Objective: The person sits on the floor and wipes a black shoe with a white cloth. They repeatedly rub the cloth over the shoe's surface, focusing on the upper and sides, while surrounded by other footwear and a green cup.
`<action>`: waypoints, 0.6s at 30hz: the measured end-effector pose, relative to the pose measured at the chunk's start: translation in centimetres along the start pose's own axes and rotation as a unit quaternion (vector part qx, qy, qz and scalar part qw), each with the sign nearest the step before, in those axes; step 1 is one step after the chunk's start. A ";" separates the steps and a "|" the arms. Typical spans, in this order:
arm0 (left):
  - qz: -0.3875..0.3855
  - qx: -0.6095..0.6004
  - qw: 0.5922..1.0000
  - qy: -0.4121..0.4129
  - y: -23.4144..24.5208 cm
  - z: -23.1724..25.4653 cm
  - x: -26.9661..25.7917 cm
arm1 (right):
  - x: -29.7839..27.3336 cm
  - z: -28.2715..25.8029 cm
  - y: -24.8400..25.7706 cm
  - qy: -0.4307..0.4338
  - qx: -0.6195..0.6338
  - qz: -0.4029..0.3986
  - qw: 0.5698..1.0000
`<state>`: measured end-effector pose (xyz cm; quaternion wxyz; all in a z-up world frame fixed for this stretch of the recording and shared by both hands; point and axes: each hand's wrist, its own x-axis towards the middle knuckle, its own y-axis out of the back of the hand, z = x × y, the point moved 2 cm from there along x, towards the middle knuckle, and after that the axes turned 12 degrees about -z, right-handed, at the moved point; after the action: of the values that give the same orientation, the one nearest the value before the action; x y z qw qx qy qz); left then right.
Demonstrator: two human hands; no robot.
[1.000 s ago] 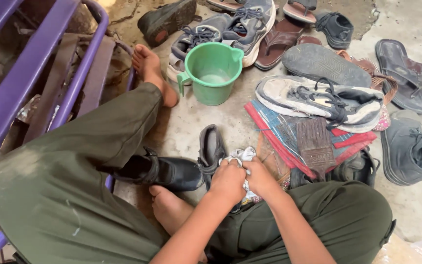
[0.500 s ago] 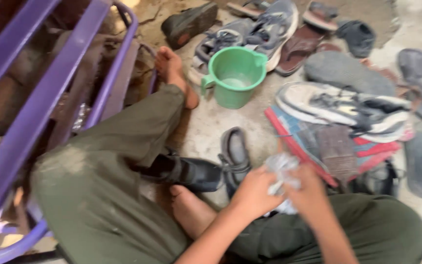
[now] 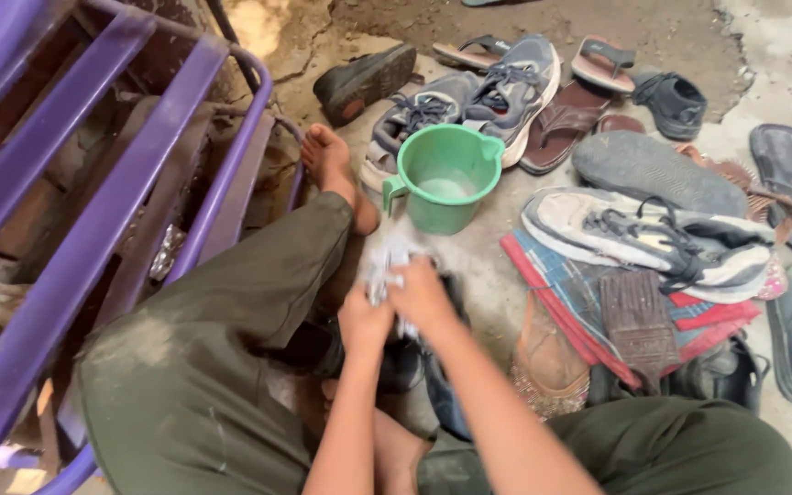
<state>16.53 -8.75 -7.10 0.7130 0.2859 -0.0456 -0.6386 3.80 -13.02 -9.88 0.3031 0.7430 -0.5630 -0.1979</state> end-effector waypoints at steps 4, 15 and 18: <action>-0.094 -0.058 0.993 0.041 -2.5 -2.2 0.1 | -2.9 -4.5 1.8 -0.176 -0.043 -0.029 0.983; -0.304 0.124 0.924 -0.197 -8.8 -2.9 -2.3 | -7.7 -3.5 5.4 -0.206 -0.360 -0.136 0.900; -0.285 0.095 0.935 -0.186 -7.9 -2.7 -2.5 | -8.2 -4.0 6.1 -0.176 -0.388 -0.161 0.890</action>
<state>10.19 -5.61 -12.26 0.4493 0.2297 -0.1547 -0.8494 -0.40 -5.34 -3.23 0.4271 0.6002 -0.3578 -0.5739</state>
